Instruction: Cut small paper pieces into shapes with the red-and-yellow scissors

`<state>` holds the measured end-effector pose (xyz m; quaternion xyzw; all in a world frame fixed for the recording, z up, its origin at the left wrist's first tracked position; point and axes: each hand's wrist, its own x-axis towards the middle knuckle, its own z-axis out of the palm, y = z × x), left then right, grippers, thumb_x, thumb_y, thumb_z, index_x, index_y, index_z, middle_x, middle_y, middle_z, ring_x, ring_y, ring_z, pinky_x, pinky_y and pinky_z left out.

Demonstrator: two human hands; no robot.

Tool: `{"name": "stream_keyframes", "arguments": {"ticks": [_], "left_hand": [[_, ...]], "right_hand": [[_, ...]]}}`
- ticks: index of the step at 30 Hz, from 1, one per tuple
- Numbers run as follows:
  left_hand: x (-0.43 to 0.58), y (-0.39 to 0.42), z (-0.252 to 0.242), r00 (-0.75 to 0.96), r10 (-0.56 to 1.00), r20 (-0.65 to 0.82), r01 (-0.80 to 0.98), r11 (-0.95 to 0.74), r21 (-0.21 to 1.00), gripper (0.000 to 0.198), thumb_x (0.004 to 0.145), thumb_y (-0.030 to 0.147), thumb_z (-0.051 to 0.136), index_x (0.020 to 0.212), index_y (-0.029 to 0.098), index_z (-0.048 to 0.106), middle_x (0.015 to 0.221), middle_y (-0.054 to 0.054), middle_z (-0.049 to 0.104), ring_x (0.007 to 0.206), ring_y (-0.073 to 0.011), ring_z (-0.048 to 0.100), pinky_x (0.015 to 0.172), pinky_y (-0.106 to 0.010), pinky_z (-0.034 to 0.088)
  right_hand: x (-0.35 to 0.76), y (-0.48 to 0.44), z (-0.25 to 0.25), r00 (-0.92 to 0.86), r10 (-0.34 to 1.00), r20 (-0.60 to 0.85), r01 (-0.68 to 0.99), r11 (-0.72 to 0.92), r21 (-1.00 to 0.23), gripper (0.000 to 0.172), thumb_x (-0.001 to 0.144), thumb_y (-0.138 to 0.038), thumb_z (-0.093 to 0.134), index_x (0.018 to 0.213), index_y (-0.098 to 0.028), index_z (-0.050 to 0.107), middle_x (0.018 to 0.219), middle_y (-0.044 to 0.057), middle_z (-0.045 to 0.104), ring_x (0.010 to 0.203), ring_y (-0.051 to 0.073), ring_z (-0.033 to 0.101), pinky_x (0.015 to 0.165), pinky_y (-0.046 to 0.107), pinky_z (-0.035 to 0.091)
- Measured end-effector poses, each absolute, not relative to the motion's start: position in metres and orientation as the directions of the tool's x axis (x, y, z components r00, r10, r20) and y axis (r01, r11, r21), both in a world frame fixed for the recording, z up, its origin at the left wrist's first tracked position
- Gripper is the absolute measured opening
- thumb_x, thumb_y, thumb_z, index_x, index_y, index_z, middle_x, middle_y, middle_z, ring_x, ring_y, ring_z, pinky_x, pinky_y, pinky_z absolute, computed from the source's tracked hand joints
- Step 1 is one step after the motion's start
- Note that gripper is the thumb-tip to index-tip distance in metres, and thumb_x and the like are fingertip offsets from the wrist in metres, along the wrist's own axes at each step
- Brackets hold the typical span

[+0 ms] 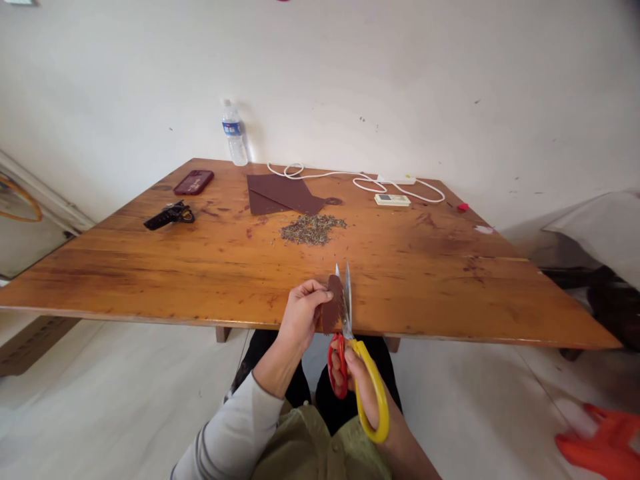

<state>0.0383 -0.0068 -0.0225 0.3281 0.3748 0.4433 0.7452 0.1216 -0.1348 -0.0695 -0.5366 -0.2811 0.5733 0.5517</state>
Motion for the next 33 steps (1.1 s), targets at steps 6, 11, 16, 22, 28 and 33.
{"name": "stream_keyframes", "arguments": {"ticks": [6, 11, 16, 22, 28, 33], "left_hand": [[0.038, -0.007, -0.022, 0.349, 0.894, -0.282, -0.396, 0.413, 0.820, 0.021, 0.048, 0.020, 0.078, 0.052, 0.019, 0.058, 0.050, 0.005, 0.052, 0.047, -0.0082, 0.044, 0.051, -0.023, 0.033], [0.039, -0.008, -0.020, 0.343, 0.893, -0.290, -0.401, 0.418, 0.815, 0.021, 0.047, 0.020, 0.078, 0.053, 0.019, 0.058, 0.052, 0.005, 0.054, 0.049, -0.0084, 0.047, 0.052, -0.023, 0.035], [0.039, -0.008, -0.020, 0.332, 0.894, -0.300, -0.415, 0.424, 0.805, 0.022, 0.047, 0.019, 0.079, 0.053, 0.019, 0.058, 0.053, 0.005, 0.054, 0.050, -0.0086, 0.048, 0.052, -0.023, 0.035], [0.038, -0.008, -0.022, 0.313, 0.907, -0.282, -0.424, 0.399, 0.813, 0.023, 0.048, 0.019, 0.080, 0.055, 0.018, 0.059, 0.054, 0.005, 0.052, 0.051, -0.0065, 0.045, 0.053, -0.022, 0.034], [0.039, -0.007, -0.022, 0.332, 0.893, -0.305, -0.420, 0.429, 0.799, 0.025, 0.047, 0.020, 0.080, 0.052, 0.019, 0.056, 0.050, 0.006, 0.051, 0.046, -0.0075, 0.044, 0.049, -0.023, 0.033], [0.039, -0.007, -0.019, 0.336, 0.896, -0.291, -0.420, 0.419, 0.805, 0.021, 0.047, 0.018, 0.077, 0.050, 0.018, 0.057, 0.052, 0.004, 0.054, 0.048, -0.0077, 0.046, 0.051, -0.023, 0.034]], "right_hand": [[0.118, -0.130, -0.080, 0.178, 0.931, -0.320, -0.429, -0.219, -0.876, 0.062, 0.073, -0.084, 0.069, 0.074, -0.025, 0.050, 0.057, -0.007, 0.041, 0.043, 0.010, 0.031, 0.043, 0.027, 0.028], [0.114, -0.127, -0.083, 0.174, 0.910, -0.377, -0.528, -0.237, -0.815, 0.069, 0.063, -0.085, 0.077, 0.071, -0.025, 0.045, 0.059, -0.009, 0.040, 0.043, 0.007, 0.028, 0.040, 0.022, 0.028], [0.114, -0.127, -0.082, 0.168, 0.891, -0.423, -0.536, -0.277, -0.797, 0.070, 0.060, -0.085, 0.079, 0.077, -0.025, 0.048, 0.057, -0.012, 0.037, 0.042, 0.005, 0.025, 0.036, 0.018, 0.022], [0.120, -0.128, -0.083, 0.163, 0.934, -0.318, -0.448, -0.217, -0.867, 0.063, 0.071, -0.085, 0.070, 0.078, -0.024, 0.054, 0.058, -0.007, 0.044, 0.041, 0.009, 0.034, 0.040, 0.025, 0.030], [0.122, -0.133, -0.079, 0.212, 0.936, -0.281, -0.332, -0.201, -0.922, 0.061, 0.078, -0.084, 0.065, 0.079, -0.023, 0.056, 0.053, -0.006, 0.044, 0.043, 0.011, 0.035, 0.045, 0.028, 0.029], [0.120, -0.132, -0.081, 0.218, 0.938, -0.270, -0.338, -0.187, -0.922, 0.066, 0.076, -0.086, 0.064, 0.089, -0.021, 0.061, 0.057, -0.006, 0.044, 0.044, 0.011, 0.034, 0.043, 0.026, 0.030]]}}
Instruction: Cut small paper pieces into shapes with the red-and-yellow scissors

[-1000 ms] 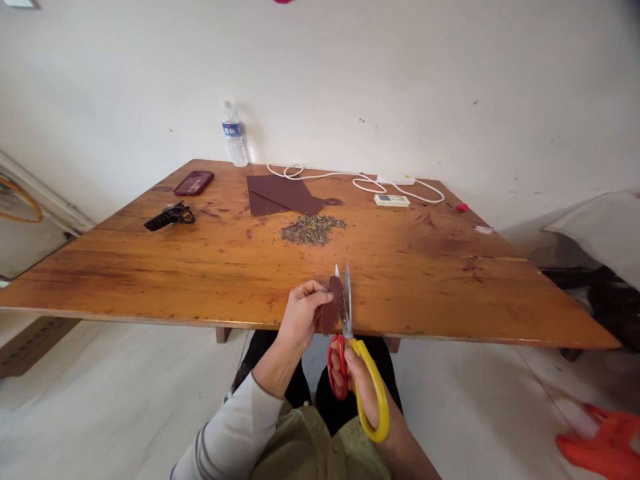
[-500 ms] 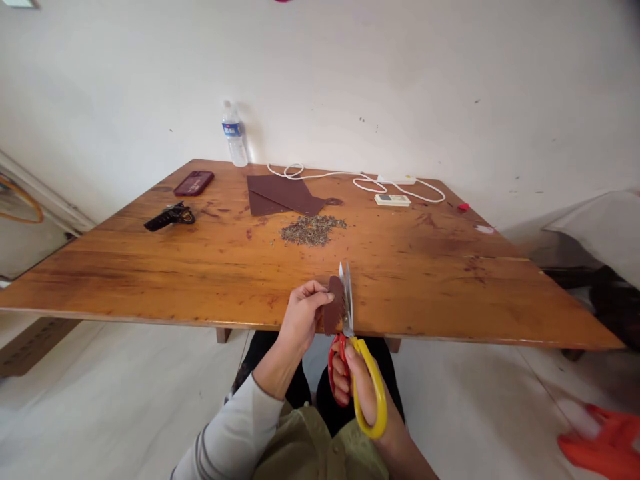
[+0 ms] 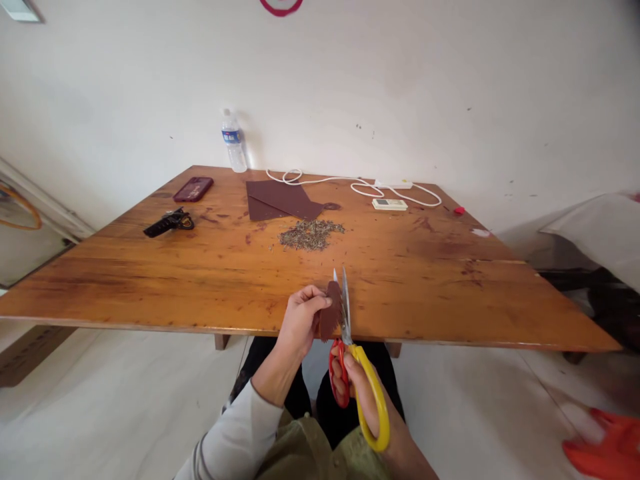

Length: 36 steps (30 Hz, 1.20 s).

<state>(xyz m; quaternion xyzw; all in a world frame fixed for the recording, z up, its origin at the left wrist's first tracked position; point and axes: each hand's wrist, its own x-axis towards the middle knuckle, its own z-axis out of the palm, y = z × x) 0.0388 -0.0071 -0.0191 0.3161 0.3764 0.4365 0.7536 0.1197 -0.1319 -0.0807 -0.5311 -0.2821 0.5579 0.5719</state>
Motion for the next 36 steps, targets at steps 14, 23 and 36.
{"name": "stream_keyframes", "arguments": {"ticks": [14, 23, 36], "left_hand": [[0.040, -0.006, -0.025, 0.300, 0.918, -0.260, -0.442, 0.375, 0.815, 0.021, 0.046, 0.017, 0.079, 0.052, 0.018, 0.058, 0.055, 0.005, 0.055, 0.052, -0.0077, 0.047, 0.055, -0.022, 0.035], [0.039, -0.007, -0.022, 0.307, 0.913, -0.271, -0.428, 0.386, 0.817, 0.023, 0.049, 0.021, 0.079, 0.052, 0.018, 0.056, 0.052, 0.005, 0.052, 0.050, -0.0074, 0.043, 0.053, -0.022, 0.032], [0.041, -0.008, -0.020, 0.297, 0.914, -0.278, -0.418, 0.386, 0.822, 0.022, 0.045, 0.019, 0.077, 0.050, 0.018, 0.056, 0.050, 0.006, 0.051, 0.049, -0.0071, 0.043, 0.052, -0.022, 0.032]], "right_hand": [[0.120, -0.128, -0.087, 0.136, 0.888, -0.439, -0.511, -0.317, -0.799, 0.071, 0.061, -0.086, 0.078, 0.086, -0.024, 0.054, 0.057, -0.013, 0.036, 0.042, 0.004, 0.024, 0.035, 0.016, 0.022], [0.123, -0.131, -0.070, 0.152, 0.937, -0.314, -0.390, -0.235, -0.890, 0.064, 0.072, -0.085, 0.070, 0.079, -0.023, 0.055, 0.059, -0.006, 0.045, 0.045, 0.010, 0.038, 0.044, 0.025, 0.031], [0.119, -0.128, -0.080, 0.143, 0.932, -0.333, -0.478, -0.229, -0.848, 0.065, 0.067, -0.084, 0.075, 0.074, -0.023, 0.052, 0.061, -0.008, 0.042, 0.044, 0.007, 0.031, 0.041, 0.023, 0.029]]}}
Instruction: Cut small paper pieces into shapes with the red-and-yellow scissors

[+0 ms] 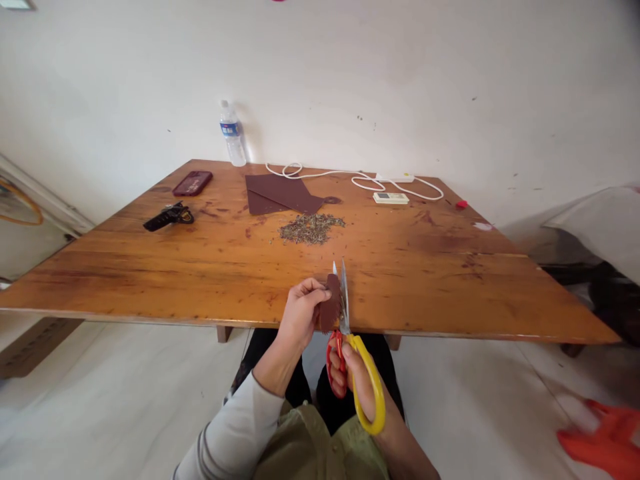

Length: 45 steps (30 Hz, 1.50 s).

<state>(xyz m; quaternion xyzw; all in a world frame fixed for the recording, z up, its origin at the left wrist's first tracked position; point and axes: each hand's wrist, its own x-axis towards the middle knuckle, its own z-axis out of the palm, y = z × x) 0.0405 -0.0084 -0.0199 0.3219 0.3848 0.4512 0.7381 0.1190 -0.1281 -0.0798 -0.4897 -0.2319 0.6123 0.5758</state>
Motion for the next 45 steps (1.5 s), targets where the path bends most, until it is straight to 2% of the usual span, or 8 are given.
{"name": "stream_keyframes", "arguments": {"ticks": [3, 11, 17, 24, 29, 33, 39, 45], "left_hand": [[0.041, -0.009, -0.019, 0.304, 0.909, -0.287, -0.414, 0.397, 0.819, 0.022, 0.046, 0.019, 0.077, 0.051, 0.019, 0.056, 0.049, 0.007, 0.050, 0.048, -0.0073, 0.041, 0.052, -0.023, 0.032], [0.041, -0.007, -0.022, 0.286, 0.912, -0.293, -0.420, 0.394, 0.818, 0.022, 0.045, 0.018, 0.079, 0.052, 0.019, 0.057, 0.052, 0.006, 0.052, 0.051, -0.0081, 0.045, 0.054, -0.022, 0.033], [0.040, -0.007, -0.021, 0.264, 0.914, -0.308, -0.438, 0.398, 0.806, 0.023, 0.044, 0.018, 0.079, 0.053, 0.018, 0.059, 0.052, 0.006, 0.053, 0.051, -0.0074, 0.045, 0.054, -0.022, 0.033], [0.040, -0.007, -0.022, 0.310, 0.895, -0.320, -0.422, 0.431, 0.798, 0.022, 0.045, 0.020, 0.078, 0.049, 0.019, 0.056, 0.047, 0.006, 0.050, 0.045, -0.0077, 0.042, 0.048, -0.023, 0.029], [0.040, -0.007, -0.022, 0.315, 0.902, -0.295, -0.420, 0.411, 0.809, 0.023, 0.046, 0.019, 0.078, 0.049, 0.019, 0.055, 0.049, 0.006, 0.051, 0.046, -0.0075, 0.043, 0.051, -0.023, 0.031], [0.041, -0.007, -0.022, 0.306, 0.908, -0.285, -0.423, 0.398, 0.814, 0.022, 0.046, 0.019, 0.078, 0.051, 0.019, 0.056, 0.050, 0.006, 0.051, 0.048, -0.0075, 0.043, 0.052, -0.023, 0.031], [0.040, -0.006, -0.025, 0.315, 0.906, -0.282, -0.423, 0.400, 0.813, 0.025, 0.047, 0.019, 0.079, 0.052, 0.019, 0.055, 0.052, 0.005, 0.052, 0.050, -0.0079, 0.045, 0.053, -0.023, 0.033], [0.039, -0.006, -0.026, 0.314, 0.904, -0.292, -0.432, 0.409, 0.804, 0.025, 0.047, 0.019, 0.081, 0.055, 0.019, 0.057, 0.053, 0.005, 0.052, 0.050, -0.0081, 0.045, 0.053, -0.023, 0.034]], "right_hand": [[0.118, -0.128, -0.079, 0.131, 0.935, -0.330, -0.486, -0.229, -0.843, 0.064, 0.069, -0.083, 0.075, 0.073, -0.023, 0.053, 0.059, -0.008, 0.042, 0.043, 0.007, 0.033, 0.042, 0.023, 0.030], [0.115, -0.126, -0.076, 0.154, 0.864, -0.479, -0.548, -0.329, -0.769, 0.076, 0.051, -0.087, 0.082, 0.080, -0.024, 0.052, 0.055, -0.013, 0.036, 0.041, 0.003, 0.023, 0.035, 0.016, 0.020], [0.120, -0.126, -0.080, 0.132, 0.920, -0.368, -0.513, -0.255, -0.820, 0.072, 0.060, -0.087, 0.077, 0.084, -0.022, 0.058, 0.061, -0.008, 0.047, 0.042, 0.007, 0.036, 0.037, 0.022, 0.033], [0.124, -0.130, -0.074, 0.104, 0.948, -0.300, -0.375, -0.242, -0.895, 0.064, 0.075, -0.086, 0.066, 0.075, -0.023, 0.052, 0.052, -0.007, 0.043, 0.044, 0.010, 0.035, 0.044, 0.025, 0.031], [0.120, -0.128, -0.073, 0.142, 0.923, -0.356, -0.459, -0.257, -0.850, 0.069, 0.064, -0.087, 0.074, 0.077, -0.023, 0.052, 0.063, -0.007, 0.044, 0.045, 0.007, 0.031, 0.042, 0.023, 0.028], [0.117, -0.127, -0.075, 0.143, 0.902, -0.408, -0.511, -0.286, -0.810, 0.072, 0.058, -0.087, 0.078, 0.078, -0.023, 0.051, 0.060, -0.010, 0.039, 0.044, 0.005, 0.027, 0.039, 0.019, 0.024], [0.120, -0.130, -0.085, 0.131, 0.897, -0.421, -0.522, -0.299, -0.799, 0.068, 0.065, -0.082, 0.079, 0.085, -0.023, 0.053, 0.060, -0.012, 0.038, 0.044, 0.004, 0.025, 0.039, 0.016, 0.023], [0.125, -0.129, -0.090, 0.095, 0.877, -0.470, -0.520, -0.359, -0.775, 0.067, 0.063, -0.082, 0.080, 0.085, -0.025, 0.053, 0.057, -0.012, 0.035, 0.041, 0.005, 0.023, 0.036, 0.017, 0.020]]}}
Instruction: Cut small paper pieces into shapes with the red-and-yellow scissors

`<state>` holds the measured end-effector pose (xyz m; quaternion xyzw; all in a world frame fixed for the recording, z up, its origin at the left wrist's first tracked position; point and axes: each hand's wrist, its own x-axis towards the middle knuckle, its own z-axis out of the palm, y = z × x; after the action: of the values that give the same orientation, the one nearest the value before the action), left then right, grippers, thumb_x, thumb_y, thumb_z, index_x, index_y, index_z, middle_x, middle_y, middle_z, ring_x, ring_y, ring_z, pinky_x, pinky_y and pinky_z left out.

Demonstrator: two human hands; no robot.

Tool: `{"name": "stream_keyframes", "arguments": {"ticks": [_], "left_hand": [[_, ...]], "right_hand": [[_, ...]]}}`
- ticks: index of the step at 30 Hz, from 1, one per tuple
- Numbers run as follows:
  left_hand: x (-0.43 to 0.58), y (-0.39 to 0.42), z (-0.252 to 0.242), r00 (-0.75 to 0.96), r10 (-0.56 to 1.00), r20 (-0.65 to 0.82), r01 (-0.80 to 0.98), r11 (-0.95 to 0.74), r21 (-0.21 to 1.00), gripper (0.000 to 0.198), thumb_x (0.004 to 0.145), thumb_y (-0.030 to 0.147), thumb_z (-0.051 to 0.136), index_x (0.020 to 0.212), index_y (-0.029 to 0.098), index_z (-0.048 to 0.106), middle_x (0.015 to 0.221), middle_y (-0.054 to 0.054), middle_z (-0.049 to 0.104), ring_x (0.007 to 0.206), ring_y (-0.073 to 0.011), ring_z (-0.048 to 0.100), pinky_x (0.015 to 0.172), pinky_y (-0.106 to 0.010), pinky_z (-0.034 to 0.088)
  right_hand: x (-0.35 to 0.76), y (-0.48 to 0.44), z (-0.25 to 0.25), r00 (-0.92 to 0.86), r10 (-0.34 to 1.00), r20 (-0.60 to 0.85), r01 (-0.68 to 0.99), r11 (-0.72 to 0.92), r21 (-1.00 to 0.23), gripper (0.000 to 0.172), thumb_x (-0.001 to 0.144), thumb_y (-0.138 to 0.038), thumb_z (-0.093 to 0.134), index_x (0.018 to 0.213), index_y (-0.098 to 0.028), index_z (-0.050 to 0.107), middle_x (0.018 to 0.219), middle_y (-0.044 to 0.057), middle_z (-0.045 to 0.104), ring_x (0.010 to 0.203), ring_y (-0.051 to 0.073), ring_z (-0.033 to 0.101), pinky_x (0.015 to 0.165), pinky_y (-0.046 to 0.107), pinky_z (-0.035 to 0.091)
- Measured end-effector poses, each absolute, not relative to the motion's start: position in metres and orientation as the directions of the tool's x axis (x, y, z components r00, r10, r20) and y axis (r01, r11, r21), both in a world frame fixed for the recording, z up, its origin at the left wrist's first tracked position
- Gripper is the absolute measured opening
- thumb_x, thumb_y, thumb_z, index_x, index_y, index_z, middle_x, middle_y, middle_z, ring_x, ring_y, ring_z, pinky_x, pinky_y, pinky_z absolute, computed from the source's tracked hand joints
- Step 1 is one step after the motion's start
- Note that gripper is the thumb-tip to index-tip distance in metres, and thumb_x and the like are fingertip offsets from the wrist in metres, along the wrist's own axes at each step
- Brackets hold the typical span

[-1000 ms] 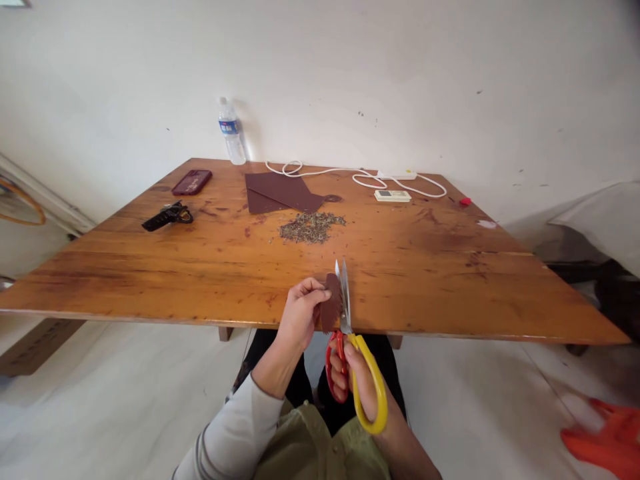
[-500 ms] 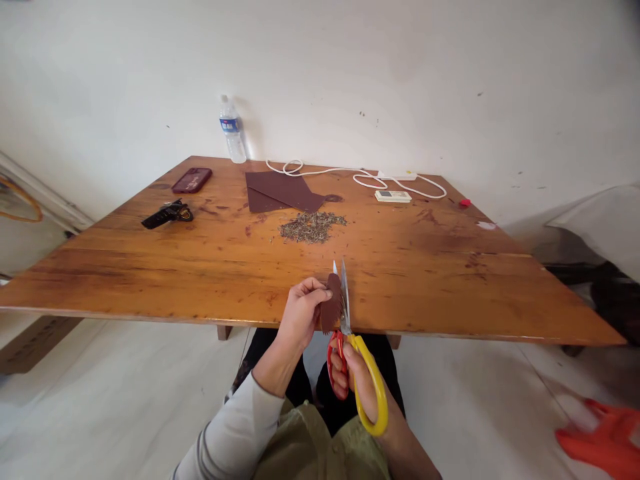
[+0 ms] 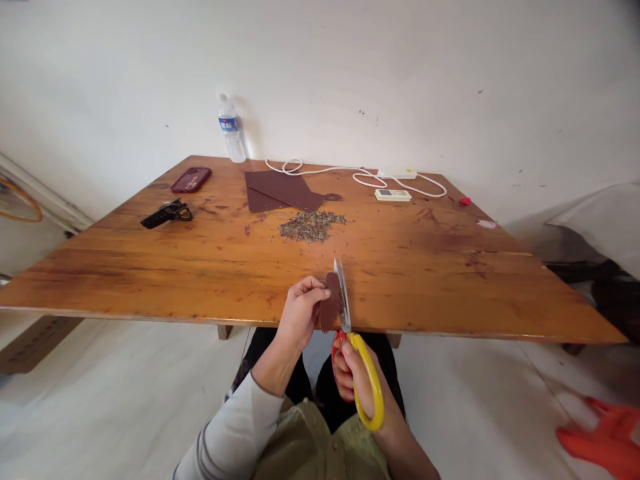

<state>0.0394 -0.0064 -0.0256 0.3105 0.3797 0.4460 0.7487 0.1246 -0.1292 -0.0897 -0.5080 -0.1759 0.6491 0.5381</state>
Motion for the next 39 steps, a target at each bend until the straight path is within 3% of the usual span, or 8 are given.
{"name": "stream_keyframes", "arguments": {"ticks": [5, 11, 17, 26, 36, 39], "left_hand": [[0.040, -0.007, -0.024, 0.285, 0.914, -0.288, -0.452, 0.393, 0.801, 0.025, 0.047, 0.019, 0.081, 0.056, 0.019, 0.057, 0.055, 0.006, 0.053, 0.051, -0.0080, 0.045, 0.055, -0.023, 0.034], [0.040, -0.007, -0.023, 0.279, 0.920, -0.275, -0.462, 0.379, 0.802, 0.024, 0.046, 0.018, 0.078, 0.051, 0.018, 0.055, 0.052, 0.006, 0.050, 0.051, -0.0075, 0.040, 0.054, -0.023, 0.030], [0.040, -0.006, -0.021, 0.303, 0.904, -0.300, -0.424, 0.410, 0.808, 0.024, 0.046, 0.019, 0.077, 0.049, 0.019, 0.054, 0.048, 0.006, 0.047, 0.047, -0.0076, 0.039, 0.051, -0.024, 0.029], [0.040, -0.007, -0.023, 0.311, 0.908, -0.281, -0.444, 0.400, 0.802, 0.023, 0.046, 0.019, 0.079, 0.053, 0.018, 0.057, 0.052, 0.005, 0.052, 0.050, -0.0075, 0.046, 0.054, -0.022, 0.035], [0.039, -0.006, -0.025, 0.298, 0.909, -0.292, -0.460, 0.405, 0.790, 0.024, 0.046, 0.017, 0.081, 0.056, 0.018, 0.059, 0.055, 0.005, 0.055, 0.052, -0.0077, 0.049, 0.055, -0.021, 0.037], [0.039, -0.007, -0.025, 0.291, 0.909, -0.297, -0.463, 0.405, 0.788, 0.025, 0.047, 0.017, 0.081, 0.056, 0.018, 0.058, 0.055, 0.005, 0.056, 0.052, -0.0079, 0.049, 0.055, -0.022, 0.037]], "right_hand": [[0.123, -0.132, -0.086, 0.136, 0.932, -0.337, -0.496, -0.230, -0.837, 0.058, 0.076, -0.077, 0.076, 0.082, -0.023, 0.055, 0.064, -0.007, 0.044, 0.046, 0.008, 0.034, 0.041, 0.021, 0.031], [0.128, -0.133, -0.087, 0.121, 0.945, -0.303, -0.443, -0.222, -0.868, 0.057, 0.078, -0.076, 0.074, 0.090, -0.022, 0.061, 0.064, -0.006, 0.045, 0.046, 0.009, 0.033, 0.042, 0.022, 0.030], [0.128, -0.132, -0.089, 0.117, 0.942, -0.314, -0.465, -0.227, -0.856, 0.054, 0.079, -0.073, 0.075, 0.086, -0.022, 0.059, 0.064, -0.007, 0.043, 0.047, 0.009, 0.031, 0.042, 0.022, 0.029], [0.119, -0.129, -0.096, 0.103, 0.926, -0.364, -0.537, -0.256, -0.804, 0.059, 0.073, -0.077, 0.077, 0.083, -0.024, 0.053, 0.062, -0.009, 0.040, 0.044, 0.006, 0.028, 0.038, 0.019, 0.027], [0.117, -0.125, -0.078, 0.140, 0.833, -0.535, -0.520, -0.398, -0.756, 0.080, 0.045, -0.090, 0.081, 0.080, -0.025, 0.049, 0.053, -0.014, 0.035, 0.038, 0.002, 0.023, 0.032, 0.014, 0.020], [0.118, -0.125, -0.078, 0.149, 0.851, -0.504, -0.519, -0.367, -0.772, 0.077, 0.049, -0.089, 0.080, 0.079, -0.024, 0.050, 0.053, -0.014, 0.037, 0.038, 0.003, 0.024, 0.031, 0.015, 0.023]]}}
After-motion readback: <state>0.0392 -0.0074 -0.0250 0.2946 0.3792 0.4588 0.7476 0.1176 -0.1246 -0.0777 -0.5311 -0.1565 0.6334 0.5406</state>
